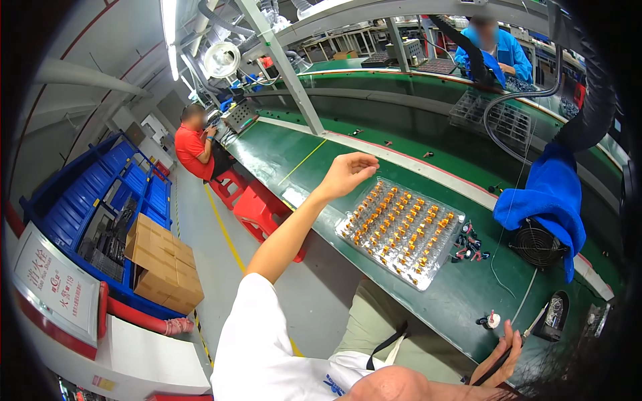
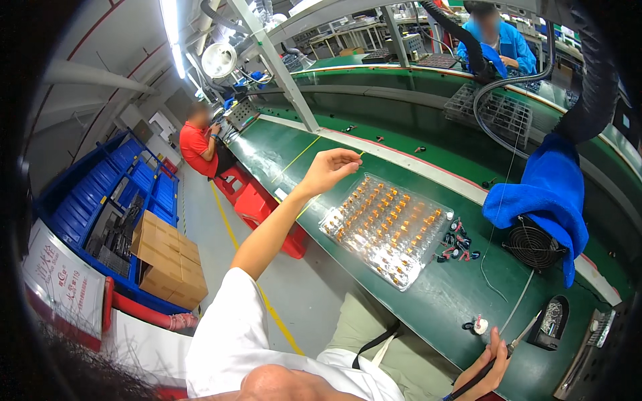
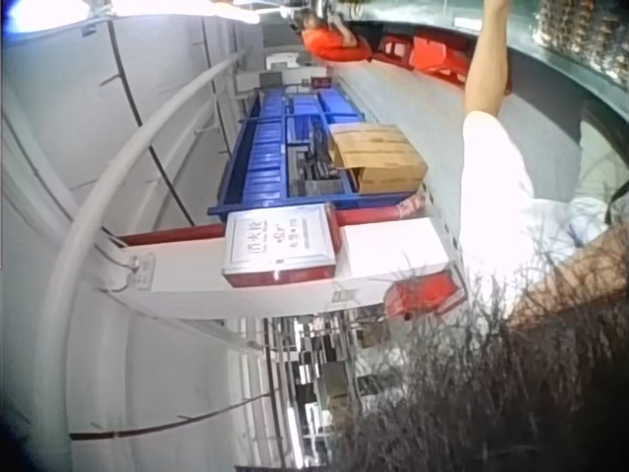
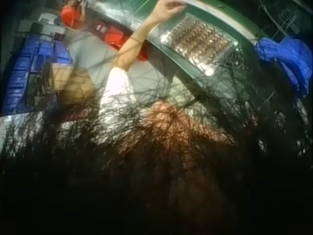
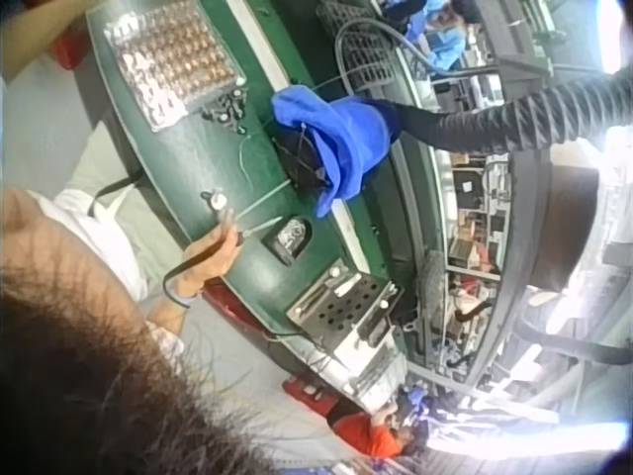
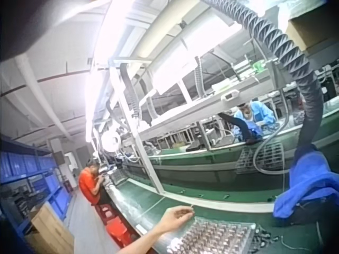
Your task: Soldering small electronic components onto a circular base at an industrial workstation.
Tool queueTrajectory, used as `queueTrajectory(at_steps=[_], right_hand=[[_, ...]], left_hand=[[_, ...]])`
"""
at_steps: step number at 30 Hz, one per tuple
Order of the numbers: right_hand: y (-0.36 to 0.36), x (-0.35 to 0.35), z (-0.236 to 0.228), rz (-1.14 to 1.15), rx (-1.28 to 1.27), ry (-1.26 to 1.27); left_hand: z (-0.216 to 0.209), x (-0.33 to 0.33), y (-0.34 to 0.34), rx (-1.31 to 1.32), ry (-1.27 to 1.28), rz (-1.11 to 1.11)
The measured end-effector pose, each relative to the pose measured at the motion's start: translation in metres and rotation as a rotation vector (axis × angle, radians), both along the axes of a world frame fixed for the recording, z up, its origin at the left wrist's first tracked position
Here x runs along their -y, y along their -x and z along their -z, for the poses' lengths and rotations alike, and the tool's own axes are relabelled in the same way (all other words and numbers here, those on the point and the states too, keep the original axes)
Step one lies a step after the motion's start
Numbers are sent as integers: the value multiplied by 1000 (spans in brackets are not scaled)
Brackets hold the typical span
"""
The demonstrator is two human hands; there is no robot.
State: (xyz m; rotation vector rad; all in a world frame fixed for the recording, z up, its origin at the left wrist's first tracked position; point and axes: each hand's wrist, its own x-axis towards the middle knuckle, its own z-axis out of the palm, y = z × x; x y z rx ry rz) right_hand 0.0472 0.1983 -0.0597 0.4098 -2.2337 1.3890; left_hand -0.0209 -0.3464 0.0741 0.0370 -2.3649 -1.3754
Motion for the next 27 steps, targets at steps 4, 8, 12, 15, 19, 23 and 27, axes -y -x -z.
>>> queueTrajectory(at_steps=[4, 8, 12, 15, 19, 23, 27], right_hand=[[-5, 1, 0, 32, 1, 25], [-6, 4, -10, 6, -48, -47], [-2, 9, -20, -31, -137, -39], [-5, 6, -22, -41, -123, -30], [-3, 5, -15, -56, -126, -38], [-5, 3, -1, 40, -80, -20], [-4, 0, -4, 42, -77, -137]], left_hand=[[1, -1, 1, 20, -104, 49], [2, 2, -3, -31, -185, 23], [2, -1, -6, 2, -297, 26], [0, -7, -5, 38, -319, 3], [3, -10, -9, 9, -316, -38], [4, -28, -3, -10, -293, 9], [1, -89, -5, 14, -226, 165]])
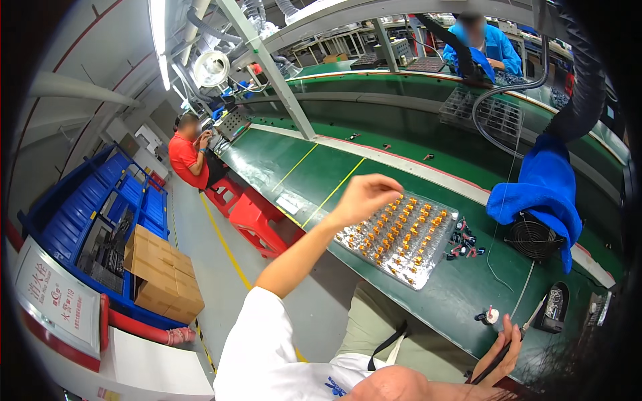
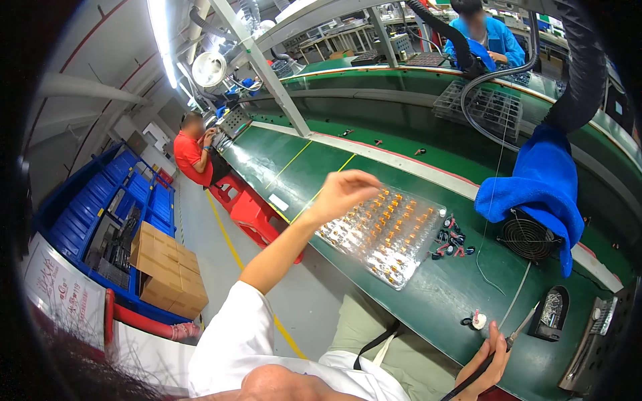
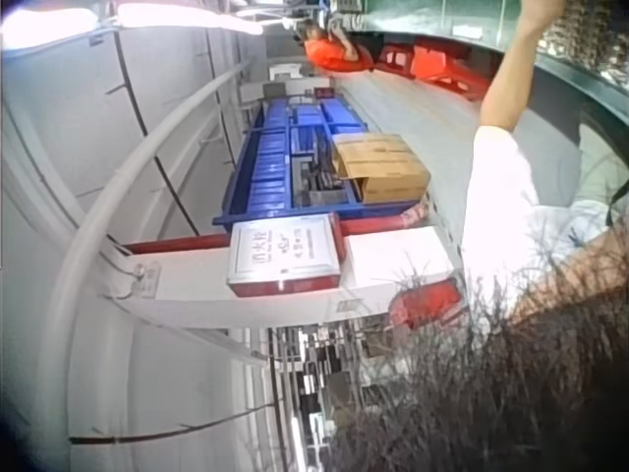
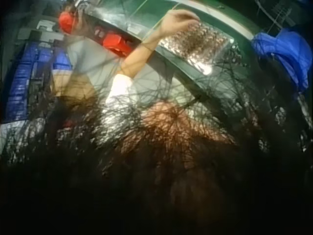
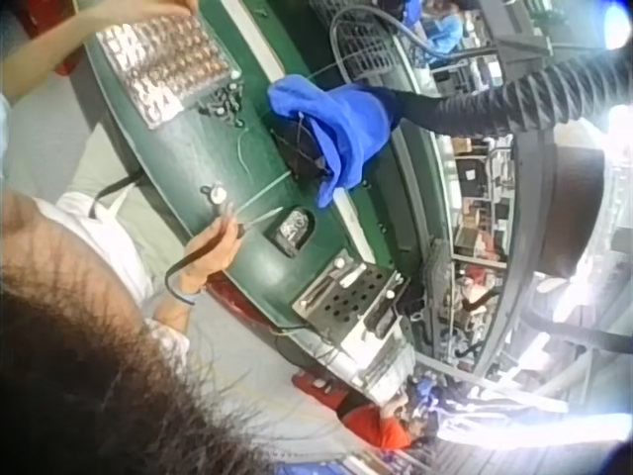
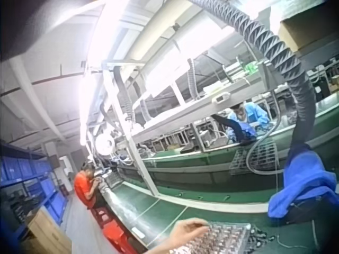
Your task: Soldering small electronic components onto a circular base at an industrial workstation.
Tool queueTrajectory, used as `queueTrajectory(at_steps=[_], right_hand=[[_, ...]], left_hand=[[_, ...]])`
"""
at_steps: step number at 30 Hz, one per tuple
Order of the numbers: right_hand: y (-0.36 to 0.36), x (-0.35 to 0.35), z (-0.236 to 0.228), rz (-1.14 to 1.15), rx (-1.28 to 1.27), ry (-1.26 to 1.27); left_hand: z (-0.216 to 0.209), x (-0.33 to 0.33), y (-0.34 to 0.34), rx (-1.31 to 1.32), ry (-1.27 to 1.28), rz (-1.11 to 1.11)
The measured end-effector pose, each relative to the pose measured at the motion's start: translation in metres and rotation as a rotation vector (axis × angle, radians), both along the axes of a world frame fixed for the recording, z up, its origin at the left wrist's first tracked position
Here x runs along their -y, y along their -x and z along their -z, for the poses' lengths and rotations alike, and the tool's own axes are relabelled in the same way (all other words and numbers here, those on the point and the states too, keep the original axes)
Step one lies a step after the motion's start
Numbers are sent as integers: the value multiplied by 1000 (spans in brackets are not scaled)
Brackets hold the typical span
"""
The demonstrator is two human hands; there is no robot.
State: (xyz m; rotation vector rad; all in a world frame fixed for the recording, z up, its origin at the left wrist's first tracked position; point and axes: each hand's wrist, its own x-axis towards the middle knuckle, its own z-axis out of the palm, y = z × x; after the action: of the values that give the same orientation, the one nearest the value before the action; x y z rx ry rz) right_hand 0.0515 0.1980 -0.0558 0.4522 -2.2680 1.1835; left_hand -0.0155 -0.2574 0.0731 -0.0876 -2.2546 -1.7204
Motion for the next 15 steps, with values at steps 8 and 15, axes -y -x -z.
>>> queueTrajectory(at_steps=[8, 15], right_hand=[[-2, 4, -8, -20, 56, 137], [-9, -2, -10, -73, 9, 112]], left_hand=[[1, -138, 1, -155, 61, 435], [25, -197, 11, -119, 3, 539]])
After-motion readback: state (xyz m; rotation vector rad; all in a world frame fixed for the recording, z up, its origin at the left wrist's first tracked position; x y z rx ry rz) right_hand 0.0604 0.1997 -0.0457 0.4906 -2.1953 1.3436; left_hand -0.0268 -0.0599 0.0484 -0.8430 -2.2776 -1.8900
